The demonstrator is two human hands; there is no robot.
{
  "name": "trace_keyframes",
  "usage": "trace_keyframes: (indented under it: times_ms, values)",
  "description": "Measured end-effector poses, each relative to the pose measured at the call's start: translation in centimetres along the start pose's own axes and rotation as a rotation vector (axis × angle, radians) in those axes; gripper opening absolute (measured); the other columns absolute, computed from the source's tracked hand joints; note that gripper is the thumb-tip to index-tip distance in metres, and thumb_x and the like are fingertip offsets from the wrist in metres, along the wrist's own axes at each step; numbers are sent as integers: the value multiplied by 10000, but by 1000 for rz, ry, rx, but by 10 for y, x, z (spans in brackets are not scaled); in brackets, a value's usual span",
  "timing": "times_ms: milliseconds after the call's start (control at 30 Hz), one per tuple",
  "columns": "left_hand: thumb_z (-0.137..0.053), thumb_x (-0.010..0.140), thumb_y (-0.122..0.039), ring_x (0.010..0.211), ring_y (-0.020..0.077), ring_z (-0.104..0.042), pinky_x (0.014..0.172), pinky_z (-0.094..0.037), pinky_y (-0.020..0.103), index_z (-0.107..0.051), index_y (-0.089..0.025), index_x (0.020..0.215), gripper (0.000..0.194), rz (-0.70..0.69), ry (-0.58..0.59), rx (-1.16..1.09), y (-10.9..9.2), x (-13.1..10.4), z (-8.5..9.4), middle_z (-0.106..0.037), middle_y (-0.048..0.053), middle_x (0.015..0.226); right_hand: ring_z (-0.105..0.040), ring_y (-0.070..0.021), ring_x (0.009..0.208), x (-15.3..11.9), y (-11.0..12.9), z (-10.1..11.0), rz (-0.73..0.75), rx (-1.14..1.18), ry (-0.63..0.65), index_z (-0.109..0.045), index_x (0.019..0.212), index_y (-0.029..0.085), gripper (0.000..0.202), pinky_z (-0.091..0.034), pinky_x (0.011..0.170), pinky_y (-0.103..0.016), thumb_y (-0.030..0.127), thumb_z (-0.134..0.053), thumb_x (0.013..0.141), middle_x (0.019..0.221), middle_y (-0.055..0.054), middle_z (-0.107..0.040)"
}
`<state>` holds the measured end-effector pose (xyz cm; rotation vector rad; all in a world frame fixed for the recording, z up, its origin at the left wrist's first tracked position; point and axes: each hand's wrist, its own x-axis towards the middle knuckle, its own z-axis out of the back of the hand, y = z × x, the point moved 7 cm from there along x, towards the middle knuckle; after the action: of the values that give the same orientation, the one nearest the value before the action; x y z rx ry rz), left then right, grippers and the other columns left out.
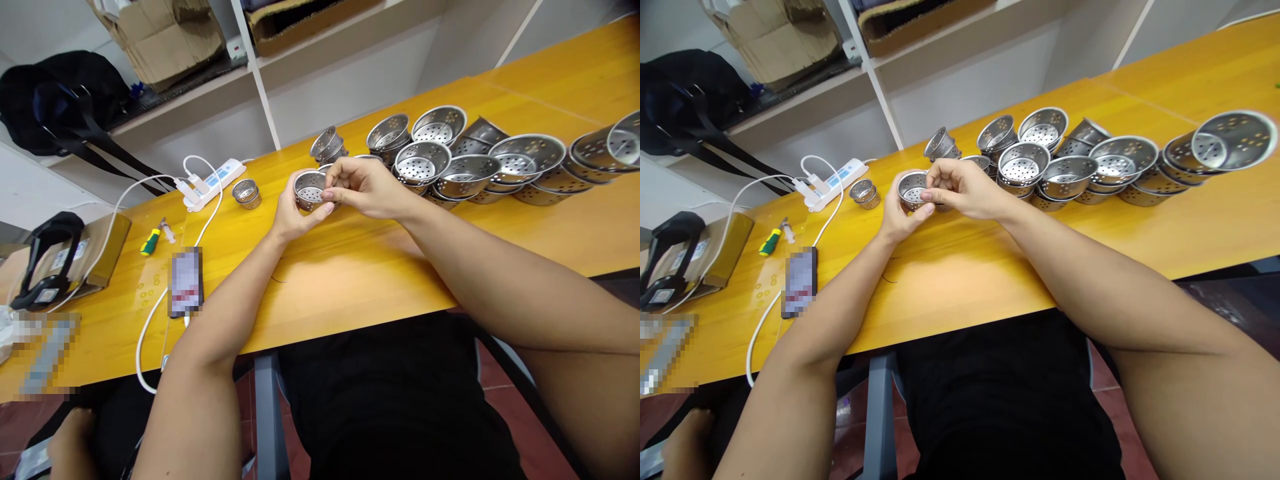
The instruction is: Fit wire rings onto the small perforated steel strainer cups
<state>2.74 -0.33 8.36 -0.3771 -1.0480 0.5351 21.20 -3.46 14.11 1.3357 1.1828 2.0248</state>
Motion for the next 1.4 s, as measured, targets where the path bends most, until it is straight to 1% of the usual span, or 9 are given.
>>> trace_keyframes:
  times_ms: [167,367,600,667,800,933,1100,1267,1400]
  values:
    - [-789,1010,-887,1338,322,-871,1233,-703,528,-553,-240,1635,931,24,29,27,-4,2,-2,-819,159,1496,-547,-181,604,4,0,-4,-8,11,-34,-736,875,295,711,-500,561,-363,890,-1091,718,674,24,-654]
    - [-821,992,-853,1384,346,-842,1322,-647,593,-531,-245,1646,939,87,72,32,4,-1,-3,-797,157,1525,-556,-178,616,4,0,-6,-16,6,-19,-738,828,272,679,-486,562,-353,831,-1113,739,652,25,-623]
    - [-815,988,-884,1388,344,-836,1309,-655,589,-534,-263,1650,950,78,77,35,4,-1,-3,-789,146,1532,-525,-159,608,1,-6,-8,-11,-30,-19,-735,841,261,699,-426,546,-338,877,-1062,787,691,16,-647]
    - [-805,1009,-867,1376,336,-844,1290,-668,573,-529,-261,1647,922,52,49,46,2,-1,-2,-799,145,1518,-554,-176,634,-1,-5,-6,1,-73,-49,-759,916,274,675,-442,559,-351,883,-1036,821,750,0,-686]
    - [-809,1018,-856,1382,334,-848,1273,-683,555,-541,-262,1629,893,36,-51,106,7,-1,5,-800,149,1509,-648,-245,777,-8,5,2,103,-270,-185,-813,1197,326,530,-581,688,-435,791,-943,978,1062,-77,-809]
    - [-782,1010,-902,1447,351,-822,1325,-647,575,-526,-270,1646,932,31,-69,131,14,-1,9,-769,157,1556,-755,-364,1065,-11,16,0,244,-458,-175,-844,1208,330,368,-676,946,-579,674,-836,1078,1286,-140,-826]
    - [-743,1009,-938,1444,345,-817,1319,-647,559,-533,-268,1638,943,24,-68,124,12,-1,10,-761,153,1560,-772,-430,1256,-12,12,3,279,-519,-201,-808,1426,351,465,-678,1098,-666,662,-816,1080,1402,-142,-813]
    - [-753,1012,-923,1424,335,-827,1296,-663,524,-532,-268,1641,935,42,-72,103,6,0,12,-777,154,1542,-741,-478,1437,-12,12,-3,317,-618,-136,-824,1445,372,454,-593,1252,-767,683,-698,1139,1497,-143,-797]
    - [-755,1006,-924,1374,325,-847,1245,-689,517,-546,-270,1616,918,32,-89,98,2,1,12,-791,144,1498,-727,-497,1471,-13,14,-4,295,-637,-132,-772,1579,380,542,-571,1266,-772,684,-687,1139,1559,-152,-792]
